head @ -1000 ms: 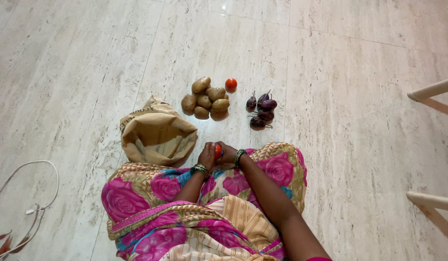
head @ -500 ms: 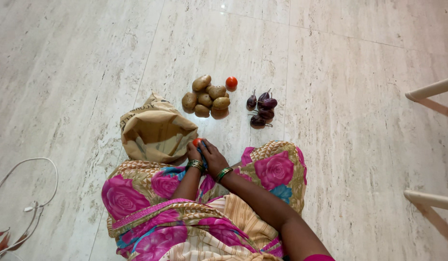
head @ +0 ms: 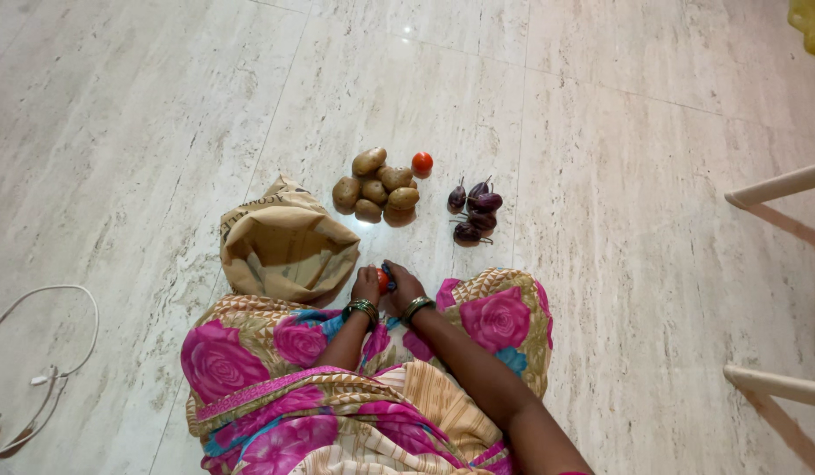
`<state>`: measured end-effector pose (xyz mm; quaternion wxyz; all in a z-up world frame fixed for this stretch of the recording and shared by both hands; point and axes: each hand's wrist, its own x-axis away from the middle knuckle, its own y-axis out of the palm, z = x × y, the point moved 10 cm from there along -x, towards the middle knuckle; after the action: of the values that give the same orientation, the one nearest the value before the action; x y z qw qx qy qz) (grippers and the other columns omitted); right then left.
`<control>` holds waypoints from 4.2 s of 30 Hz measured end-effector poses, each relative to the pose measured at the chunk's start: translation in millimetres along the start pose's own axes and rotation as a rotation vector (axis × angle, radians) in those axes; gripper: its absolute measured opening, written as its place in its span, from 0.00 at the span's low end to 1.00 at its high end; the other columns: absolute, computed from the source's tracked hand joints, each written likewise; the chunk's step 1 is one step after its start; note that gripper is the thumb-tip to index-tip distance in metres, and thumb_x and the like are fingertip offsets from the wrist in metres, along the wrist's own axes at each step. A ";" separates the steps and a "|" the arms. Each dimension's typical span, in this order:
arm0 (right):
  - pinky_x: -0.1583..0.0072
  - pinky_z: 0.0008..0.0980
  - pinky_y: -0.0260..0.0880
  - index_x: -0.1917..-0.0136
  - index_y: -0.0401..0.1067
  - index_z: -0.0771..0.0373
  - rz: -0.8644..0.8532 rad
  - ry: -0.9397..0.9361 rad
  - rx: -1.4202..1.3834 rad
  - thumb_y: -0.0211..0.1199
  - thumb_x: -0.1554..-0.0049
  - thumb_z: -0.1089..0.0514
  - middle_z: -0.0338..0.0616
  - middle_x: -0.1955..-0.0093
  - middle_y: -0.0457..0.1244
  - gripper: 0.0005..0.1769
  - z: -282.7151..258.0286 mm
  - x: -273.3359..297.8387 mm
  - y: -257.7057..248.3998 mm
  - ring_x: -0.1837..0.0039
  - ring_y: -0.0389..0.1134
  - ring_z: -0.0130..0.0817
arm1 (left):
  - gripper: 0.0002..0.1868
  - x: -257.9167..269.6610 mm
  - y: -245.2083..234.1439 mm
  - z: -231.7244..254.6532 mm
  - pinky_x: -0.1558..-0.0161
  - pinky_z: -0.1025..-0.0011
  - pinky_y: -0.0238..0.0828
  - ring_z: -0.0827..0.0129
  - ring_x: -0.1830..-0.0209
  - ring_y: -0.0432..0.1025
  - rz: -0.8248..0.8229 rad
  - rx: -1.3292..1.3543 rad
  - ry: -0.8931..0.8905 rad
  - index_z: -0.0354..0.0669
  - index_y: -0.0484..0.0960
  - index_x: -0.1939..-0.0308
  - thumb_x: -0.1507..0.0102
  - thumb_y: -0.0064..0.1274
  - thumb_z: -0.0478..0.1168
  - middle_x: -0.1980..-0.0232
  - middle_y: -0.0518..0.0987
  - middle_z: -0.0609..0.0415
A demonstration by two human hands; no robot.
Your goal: The person sits on the floor and wipes a tomato with a blue cloth. The person then places the tomato on the floor next to a pile of potatoes and eggplants.
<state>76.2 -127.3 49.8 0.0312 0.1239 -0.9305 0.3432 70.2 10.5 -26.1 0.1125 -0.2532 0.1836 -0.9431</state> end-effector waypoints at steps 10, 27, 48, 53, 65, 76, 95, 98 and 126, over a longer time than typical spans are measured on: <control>0.31 0.41 0.64 0.27 0.64 0.60 0.020 -0.250 0.143 0.59 0.51 0.69 0.54 0.27 0.61 0.37 -62.3 18.2 -6.4 0.29 0.62 0.54 | 0.24 -0.9 -8.7 -2.2 0.49 0.49 0.71 0.38 0.50 0.76 0.025 0.058 -0.012 0.49 0.72 0.45 0.29 0.34 0.61 0.50 0.82 0.35; 0.23 0.45 0.50 0.22 0.52 0.65 -0.048 -0.345 0.218 0.65 0.53 0.64 0.58 0.20 0.49 0.47 -75.7 31.8 22.3 0.20 0.47 0.58 | 0.21 -26.3 7.9 4.6 0.41 0.55 0.65 0.44 0.37 0.67 0.193 -0.417 0.635 0.48 0.71 0.42 0.30 0.35 0.55 0.38 0.74 0.37; 0.34 0.47 0.67 0.22 0.51 0.65 0.072 -0.241 0.318 0.66 0.51 0.64 0.64 0.26 0.52 0.47 -50.0 39.1 10.8 0.32 0.60 0.63 | 0.20 -16.6 9.2 -15.2 0.49 0.50 0.69 0.39 0.51 0.74 0.002 0.077 0.142 0.47 0.74 0.48 0.29 0.37 0.56 0.50 0.80 0.36; 0.34 0.50 0.64 0.22 0.48 0.67 0.041 -0.254 0.353 0.64 0.50 0.64 0.67 0.27 0.50 0.46 -56.6 34.0 26.2 0.33 0.58 0.65 | 0.17 -27.3 6.3 -4.7 0.52 0.50 0.69 0.37 0.51 0.73 0.133 -0.268 0.494 0.46 0.73 0.48 0.30 0.36 0.51 0.46 0.75 0.38; 0.41 0.39 0.72 0.32 0.58 0.64 -0.589 0.016 0.037 0.78 0.61 0.44 0.57 0.42 0.68 0.51 43.4 -13.0 32.0 0.41 0.72 0.49 | 0.24 29.1 17.7 35.2 0.49 0.51 0.71 0.39 0.50 0.77 -0.205 -0.205 0.334 0.47 0.72 0.43 0.30 0.33 0.59 0.51 0.82 0.33; 0.33 0.50 0.65 0.23 0.50 0.63 0.050 -0.265 0.264 0.65 0.49 0.61 0.64 0.26 0.50 0.44 -65.9 41.7 9.7 0.31 0.57 0.64 | 0.17 -15.7 2.0 5.9 0.48 0.51 0.69 0.42 0.47 0.72 0.073 -0.187 0.324 0.48 0.72 0.46 0.29 0.36 0.52 0.44 0.75 0.38; 0.30 0.47 0.65 0.22 0.52 0.62 -0.052 -0.236 0.253 0.68 0.51 0.58 0.63 0.27 0.54 0.47 -23.5 18.5 14.9 0.31 0.60 0.61 | 0.25 -2.8 4.3 4.6 0.48 0.51 0.70 0.38 0.49 0.75 0.011 0.062 0.198 0.47 0.74 0.45 0.30 0.34 0.60 0.49 0.81 0.34; 0.30 0.49 0.62 0.21 0.51 0.62 0.063 -0.344 0.318 0.64 0.50 0.63 0.64 0.24 0.49 0.46 -66.5 40.4 16.1 0.28 0.56 0.63 | 0.23 -29.5 1.3 -16.1 0.47 0.52 0.71 0.40 0.46 0.75 0.121 -0.053 0.279 0.47 0.74 0.47 0.30 0.36 0.59 0.43 0.78 0.37; 0.27 0.49 0.57 0.17 0.47 0.62 0.076 -0.426 0.436 0.63 0.45 0.60 0.59 0.18 0.48 0.47 -66.9 38.1 33.1 0.21 0.50 0.60 | 0.24 -37.1 -9.0 -30.7 0.46 0.55 0.70 0.44 0.49 0.76 0.093 0.377 0.112 0.45 0.81 0.53 0.28 0.35 0.57 0.49 0.83 0.42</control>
<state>29.1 -67.8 85.4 -0.2045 0.1621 -0.8246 0.5019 84.6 38.9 -63.4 0.1909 -0.1660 0.0211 -0.9672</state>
